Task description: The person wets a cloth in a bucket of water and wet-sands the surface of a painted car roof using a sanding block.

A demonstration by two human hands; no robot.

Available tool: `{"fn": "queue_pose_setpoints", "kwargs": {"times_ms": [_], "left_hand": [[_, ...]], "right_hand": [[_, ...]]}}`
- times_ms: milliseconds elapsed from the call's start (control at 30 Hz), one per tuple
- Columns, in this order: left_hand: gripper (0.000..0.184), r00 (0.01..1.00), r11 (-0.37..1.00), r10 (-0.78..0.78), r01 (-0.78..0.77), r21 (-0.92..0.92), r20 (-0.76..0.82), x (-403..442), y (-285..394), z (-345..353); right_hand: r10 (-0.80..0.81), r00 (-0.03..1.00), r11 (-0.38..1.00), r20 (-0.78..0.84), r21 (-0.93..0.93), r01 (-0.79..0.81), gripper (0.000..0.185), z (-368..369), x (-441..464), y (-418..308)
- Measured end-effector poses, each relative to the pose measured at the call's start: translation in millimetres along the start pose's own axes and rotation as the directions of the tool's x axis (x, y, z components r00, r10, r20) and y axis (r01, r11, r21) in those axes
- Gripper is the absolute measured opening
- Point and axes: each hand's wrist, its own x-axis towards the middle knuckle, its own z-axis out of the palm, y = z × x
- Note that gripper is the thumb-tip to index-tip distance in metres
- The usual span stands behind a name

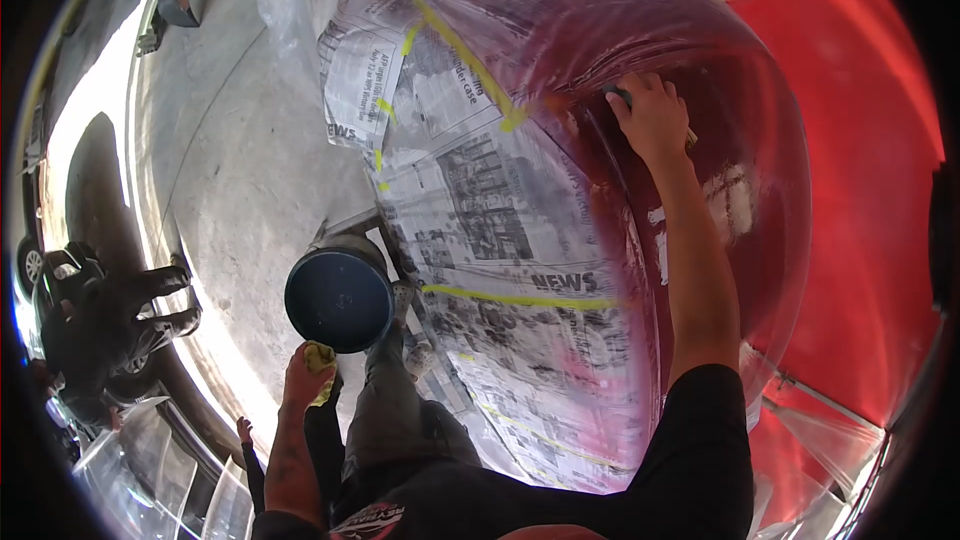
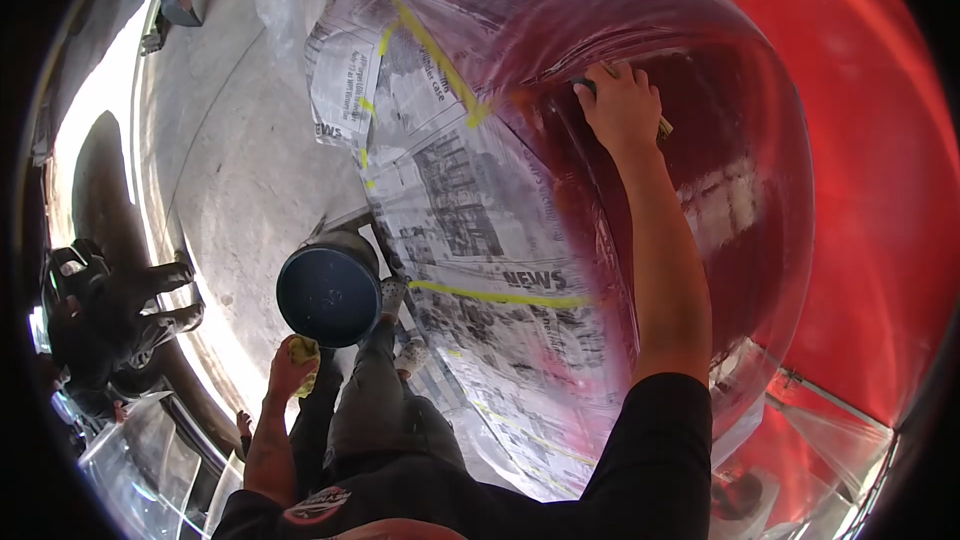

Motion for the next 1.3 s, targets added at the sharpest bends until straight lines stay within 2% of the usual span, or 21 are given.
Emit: {"fn": "queue_pose_setpoints", "kwargs": {"times_ms": [67,100,167,300,367,400,433,500,600,633,700,733,800,833,900,933,1067,1167,1300], "left_hand": [[0.076,1.0,1.0,-0.009,0.009,0.014,-0.001,1.8,3.3,0.5],[0.076,1.0,1.0,-0.012,0.012,0.015,-0.003,0.2,4.0,-0.5],[0.076,0.999,1.0,0.002,-0.003,-0.03,-0.035,-0.7,7.3,-1.4],[0.073,0.998,0.998,0.051,-0.052,-0.03,-0.036,3.2,-4.1,3.4],[0.072,0.999,0.998,0.044,-0.045,-0.039,-0.027,2.9,-6.1,5.4],[0.07,0.99,0.992,0.125,-0.126,-0.001,-0.061,1.5,-5.5,5.6],[0.07,0.99,0.992,0.125,-0.125,-0.001,-0.062,1.4,-6.3,4.9],[0.07,0.998,0.998,0.039,-0.041,-0.047,-0.049,3.0,-7.2,5.7],[0.072,0.997,0.996,0.069,-0.071,-0.051,-0.04,5.7,-11.8,8.9],[0.072,0.997,0.996,0.067,-0.069,-0.054,-0.04,5.2,-11.6,9.0],[0.072,0.998,0.995,0.048,-0.045,-0.094,0.033,3.0,0.3,2.9],[0.072,0.999,0.996,0.041,-0.04,-0.086,0.011,0.6,7.3,1.3],[0.071,0.999,0.996,0.032,-0.032,-0.086,0.009,2.0,5.4,0.5],[0.071,1.0,0.996,0.023,-0.022,-0.087,0.01,2.8,4.1,1.2],[0.071,0.999,0.996,0.035,-0.035,-0.083,-0.007,8.2,-3.0,3.2],[0.07,0.999,0.997,0.041,-0.042,-0.072,-0.019,6.2,-8.4,4.7],[0.07,1.0,0.995,0.002,-0.002,-0.104,0.002,2.5,1.6,-0.1],[0.071,1.0,0.988,-0.021,0.021,-0.15,0.005,0.1,3.6,-3.5],[0.074,0.999,0.995,0.001,-0.005,-0.098,-0.041,1.5,-18.5,-4.7]], "right_hand": [[0.051,0.995,0.998,-0.08,0.039,-0.048,0.026,3.0,6.3,11.7],[0.05,0.996,0.998,-0.08,0.042,-0.047,0.026,6.1,7.2,10.8],[0.143,0.989,0.989,-0.021,-0.031,-0.144,0.027,5.3,9.8,5.5],[-0.018,1.0,1.0,0.0,0.013,0.018,0.025,-5.6,-8.7,-21.3],[0.001,1.0,0.998,-0.006,0.066,-0.001,0.024,-2.5,-0.9,-8.7],[0.071,0.997,0.996,0.005,0.049,-0.071,0.024,-0.2,3.1,-3.9],[0.143,0.99,0.989,0.012,0.029,-0.143,0.024,1.2,4.9,-1.5],[0.162,0.987,0.987,-0.009,-0.011,-0.162,0.022,4.5,-3.7,-13.3],[-0.012,0.999,0.996,-0.05,0.093,0.017,0.021,-2.9,-29.7,-24.9],[-0.015,0.999,0.996,-0.049,0.092,0.02,0.021,-0.8,-27.9,-20.1],[0.062,0.994,0.991,-0.093,0.127,-0.05,0.022,3.3,-20.0,-11.8],[0.062,0.994,0.99,-0.091,0.129,-0.05,0.022,6.3,-16.8,-13.6],[0.17,0.984,0.985,-0.054,-0.003,-0.17,0.023,6.2,-9.4,-19.2],[0.169,0.984,0.985,-0.054,-0.004,-0.17,0.023,4.3,-13.4,-24.5],[0.053,0.998,0.999,-0.045,0.011,-0.053,0.023,-2.2,-21.5,-38.0],[0.084,0.996,0.993,-0.016,0.079,-0.083,0.023,-3.0,-19.3,-36.0],[0.09,0.994,0.993,-0.059,0.088,-0.084,0.024,1.3,-25.1,-31.2],[0.035,0.993,0.986,-0.116,0.168,-0.015,0.025,2.1,-68.2,-19.5],[0.004,0.985,0.974,-0.171,0.222,0.035,0.025,-1.1,-87.7,-14.2]]}}
